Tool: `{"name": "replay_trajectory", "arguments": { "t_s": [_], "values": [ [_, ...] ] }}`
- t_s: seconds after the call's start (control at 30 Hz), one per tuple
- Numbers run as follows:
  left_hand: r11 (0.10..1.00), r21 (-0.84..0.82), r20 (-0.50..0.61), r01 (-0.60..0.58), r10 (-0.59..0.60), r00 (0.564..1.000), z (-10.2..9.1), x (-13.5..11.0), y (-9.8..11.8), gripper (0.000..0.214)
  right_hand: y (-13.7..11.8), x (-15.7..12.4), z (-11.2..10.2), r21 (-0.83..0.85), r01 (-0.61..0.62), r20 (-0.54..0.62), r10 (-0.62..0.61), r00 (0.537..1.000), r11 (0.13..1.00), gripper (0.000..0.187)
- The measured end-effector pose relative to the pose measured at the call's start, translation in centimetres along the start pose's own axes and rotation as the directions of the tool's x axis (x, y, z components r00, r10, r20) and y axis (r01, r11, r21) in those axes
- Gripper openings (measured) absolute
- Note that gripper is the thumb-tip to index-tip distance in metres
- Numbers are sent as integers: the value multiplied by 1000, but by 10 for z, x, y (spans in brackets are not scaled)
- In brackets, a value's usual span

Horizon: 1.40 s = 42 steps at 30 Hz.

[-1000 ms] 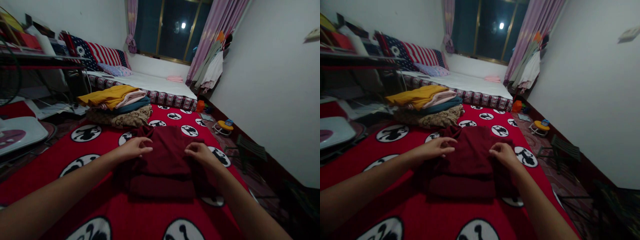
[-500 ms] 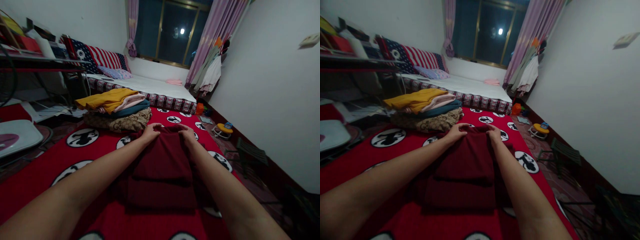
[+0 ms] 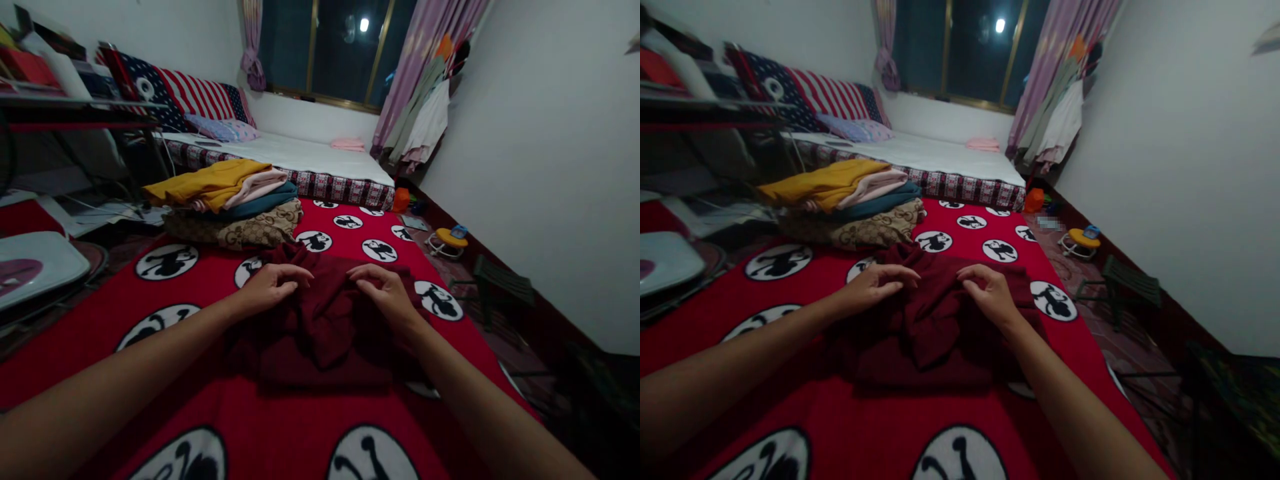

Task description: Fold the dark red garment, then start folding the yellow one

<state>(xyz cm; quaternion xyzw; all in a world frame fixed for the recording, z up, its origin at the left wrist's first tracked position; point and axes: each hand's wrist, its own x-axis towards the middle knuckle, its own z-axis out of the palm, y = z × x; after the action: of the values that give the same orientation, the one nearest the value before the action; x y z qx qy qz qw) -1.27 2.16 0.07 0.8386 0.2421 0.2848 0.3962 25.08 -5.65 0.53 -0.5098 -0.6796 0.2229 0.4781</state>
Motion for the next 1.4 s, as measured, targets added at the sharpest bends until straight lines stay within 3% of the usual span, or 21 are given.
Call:
{"name": "replay_trajectory", "arguments": {
  "t_s": [0.07,0.13,0.2,0.27,0.4,0.5,0.6,0.7,0.83,0.97,1.03,1.1,1.17,1.23,1.3,1.4],
  "values": [
    [983,156,106,-102,86,991,4,-1,7,29,-9,-4,9,-180,102,61,-93,994,978,13],
    [929,314,203,-198,138,969,9,-3,11,26,-11,-9,15,-387,126,67,-108,992,913,20],
    [887,413,197,-209,137,971,14,-6,10,24,-5,-14,17,-537,19,-25,-38,999,843,25],
    [883,449,96,-141,109,989,18,-5,7,23,4,-15,15,-592,-127,-132,60,989,796,21],
    [866,494,-117,71,-15,993,17,3,1,22,17,-12,6,-594,-243,-161,183,970,767,7],
    [805,566,-161,177,-103,982,14,10,-3,26,19,-9,2,-562,-265,-146,222,964,783,16],
    [765,601,-163,231,-166,973,13,14,-12,24,21,-7,3,-522,-219,-134,174,976,824,30],
    [773,590,-157,233,-174,972,13,15,-19,20,24,-5,8,-540,-109,-104,62,993,835,43],
    [803,555,-184,217,-136,973,5,27,-16,21,25,4,12,-517,-24,-101,-33,994,856,32],
    [900,411,-332,145,0,943,-10,62,-9,21,20,17,6,-363,9,-328,-137,935,932,31],
    [921,365,-416,137,29,909,-14,78,-12,27,20,23,1,-351,-32,-402,-120,908,936,31],
    [915,383,-439,131,55,897,-13,86,-17,41,24,23,-2,-382,-137,-368,-15,930,914,32],
    [901,426,-393,84,101,914,-7,81,-21,49,29,18,-3,-432,-231,-298,103,949,872,37],
    [885,464,-252,-40,175,952,2,67,-21,50,32,10,-3,-479,-241,-249,132,959,844,46],
    [856,477,-38,-197,244,969,12,49,-17,50,31,1,0,-523,-178,-214,74,974,834,57],
    [816,464,195,-345,285,938,21,29,-7,51,24,-4,5,-603,-63,-150,-36,988,795,58]
  ]
}}
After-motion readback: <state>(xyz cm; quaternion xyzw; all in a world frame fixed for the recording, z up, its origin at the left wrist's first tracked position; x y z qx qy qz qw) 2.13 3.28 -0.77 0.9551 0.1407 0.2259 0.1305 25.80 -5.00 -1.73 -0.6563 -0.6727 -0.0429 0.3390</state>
